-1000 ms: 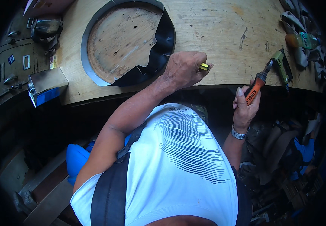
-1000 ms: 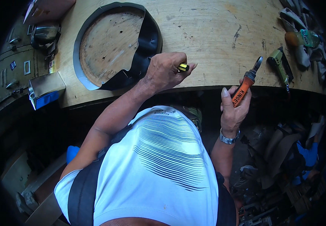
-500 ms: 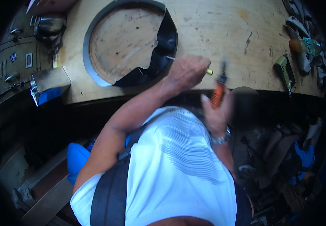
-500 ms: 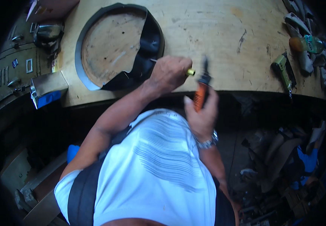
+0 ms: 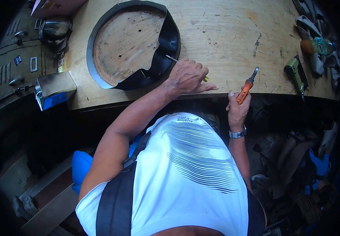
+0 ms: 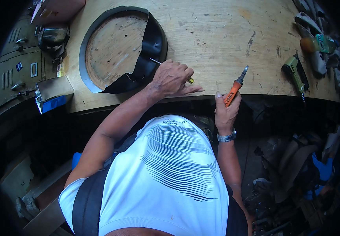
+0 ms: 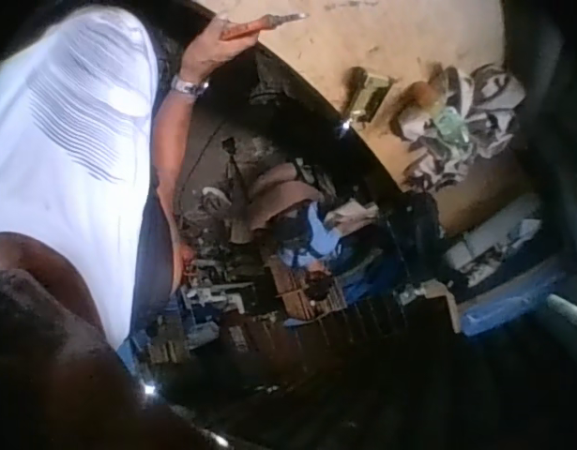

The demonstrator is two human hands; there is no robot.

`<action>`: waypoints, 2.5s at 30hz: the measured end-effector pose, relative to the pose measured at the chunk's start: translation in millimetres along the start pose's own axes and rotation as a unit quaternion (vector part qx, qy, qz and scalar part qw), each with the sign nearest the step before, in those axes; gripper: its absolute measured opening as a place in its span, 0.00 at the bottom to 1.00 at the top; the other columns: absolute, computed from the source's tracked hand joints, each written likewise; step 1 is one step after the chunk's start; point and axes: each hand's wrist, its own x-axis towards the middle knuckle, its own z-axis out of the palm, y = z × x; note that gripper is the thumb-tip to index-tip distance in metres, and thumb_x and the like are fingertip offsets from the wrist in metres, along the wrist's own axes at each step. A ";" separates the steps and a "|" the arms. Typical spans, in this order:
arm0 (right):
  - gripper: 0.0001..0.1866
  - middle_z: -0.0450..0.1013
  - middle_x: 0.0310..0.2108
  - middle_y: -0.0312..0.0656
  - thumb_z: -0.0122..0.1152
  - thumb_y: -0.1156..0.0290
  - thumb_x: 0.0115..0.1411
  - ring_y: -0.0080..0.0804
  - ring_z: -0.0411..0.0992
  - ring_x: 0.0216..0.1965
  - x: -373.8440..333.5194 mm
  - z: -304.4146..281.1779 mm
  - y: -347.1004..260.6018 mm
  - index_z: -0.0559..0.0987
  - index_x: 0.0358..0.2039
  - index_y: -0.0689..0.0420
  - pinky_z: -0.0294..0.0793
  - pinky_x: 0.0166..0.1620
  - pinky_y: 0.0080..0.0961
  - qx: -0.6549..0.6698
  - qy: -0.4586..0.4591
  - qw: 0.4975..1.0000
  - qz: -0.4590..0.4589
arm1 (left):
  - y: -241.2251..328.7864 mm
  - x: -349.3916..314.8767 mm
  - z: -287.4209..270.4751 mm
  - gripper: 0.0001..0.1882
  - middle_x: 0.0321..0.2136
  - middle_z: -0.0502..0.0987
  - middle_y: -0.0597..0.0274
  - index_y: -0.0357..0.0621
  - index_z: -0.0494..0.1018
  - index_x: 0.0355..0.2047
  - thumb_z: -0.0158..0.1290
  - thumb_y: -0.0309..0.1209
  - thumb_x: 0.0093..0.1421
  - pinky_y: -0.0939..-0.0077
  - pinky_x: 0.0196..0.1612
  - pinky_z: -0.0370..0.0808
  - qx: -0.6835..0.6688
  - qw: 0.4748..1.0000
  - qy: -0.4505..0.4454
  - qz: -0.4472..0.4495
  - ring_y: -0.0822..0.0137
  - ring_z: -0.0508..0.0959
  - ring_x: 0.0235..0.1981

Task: Upholster a circular chair seat by pulling black fabric over the base and securing it with a staple gun.

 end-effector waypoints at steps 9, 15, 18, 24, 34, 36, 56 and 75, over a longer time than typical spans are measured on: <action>0.35 0.70 0.33 0.37 0.69 0.65 0.60 0.23 0.69 0.32 3.6 0.1 -18.9 0.65 0.62 0.67 0.73 0.39 0.24 -0.042 -0.056 0.998 0.002 | 17.4 -68.2 -83.5 0.23 0.21 0.71 0.63 0.47 0.74 0.27 0.68 0.52 0.53 0.66 0.28 0.73 -0.036 0.959 0.270 -0.079 0.63 0.77 0.23; 0.32 0.68 0.31 0.33 0.70 0.65 0.59 0.19 0.66 0.29 13.6 -3.0 -20.5 0.68 0.60 0.65 0.70 0.33 0.20 -0.100 -0.162 0.981 -0.026 | -25.4 -110.7 -89.2 0.24 0.24 0.76 0.57 0.44 0.75 0.31 0.69 0.50 0.52 0.57 0.31 0.76 0.019 0.932 0.233 -0.276 0.51 0.80 0.27; 0.33 0.69 0.31 0.33 0.70 0.66 0.59 0.18 0.67 0.27 21.1 3.7 -30.2 0.67 0.60 0.65 0.70 0.30 0.18 -0.085 -0.179 0.980 -0.012 | -32.6 -90.3 -58.9 0.20 0.29 0.78 0.51 0.43 0.75 0.35 0.68 0.44 0.55 0.55 0.34 0.76 -0.079 0.943 0.148 -0.286 0.47 0.81 0.31; 0.33 0.70 0.32 0.36 0.70 0.67 0.58 0.24 0.68 0.32 31.8 -10.4 -48.4 0.68 0.60 0.65 0.72 0.38 0.24 -0.069 -0.170 0.983 -0.030 | -37.0 -33.3 -51.6 0.10 0.30 0.78 0.48 0.42 0.75 0.36 0.62 0.31 0.57 0.54 0.35 0.75 -0.086 0.928 0.269 -0.245 0.44 0.80 0.33; 0.30 0.69 0.32 0.33 0.66 0.69 0.62 0.16 0.67 0.24 71.5 -60.1 -56.2 0.65 0.60 0.64 0.70 0.26 0.15 0.018 -0.148 0.989 -0.026 | 45.5 60.7 -54.9 0.22 0.18 0.70 0.63 0.48 0.68 0.19 0.65 0.45 0.58 0.66 0.24 0.69 -0.043 0.960 0.272 0.049 0.61 0.76 0.20; 0.30 0.69 0.33 0.33 0.66 0.69 0.62 0.16 0.66 0.23 86.2 -69.1 -62.9 0.65 0.61 0.64 0.70 0.25 0.15 0.053 -0.146 0.988 -0.006 | 31.5 83.9 -48.0 0.22 0.18 0.71 0.61 0.47 0.67 0.18 0.65 0.44 0.58 0.64 0.24 0.71 -0.036 0.967 0.254 0.003 0.60 0.76 0.20; 0.29 0.68 0.34 0.32 0.67 0.68 0.62 0.15 0.66 0.25 176.6 -62.0 -104.3 0.66 0.59 0.62 0.69 0.27 0.15 0.029 -0.215 0.973 -0.077 | -6.8 107.4 -28.0 0.22 0.15 0.70 0.59 0.46 0.66 0.19 0.65 0.40 0.59 0.65 0.20 0.70 -0.040 0.923 0.353 -0.148 0.59 0.75 0.17; 0.29 0.68 0.35 0.32 0.68 0.68 0.61 0.16 0.67 0.28 173.2 -54.9 -93.7 0.67 0.59 0.61 0.69 0.27 0.14 0.026 -0.194 0.978 -0.071 | -9.9 116.1 -34.3 0.20 0.15 0.71 0.61 0.45 0.68 0.19 0.64 0.40 0.61 0.68 0.19 0.70 -0.059 0.915 0.363 -0.165 0.65 0.75 0.16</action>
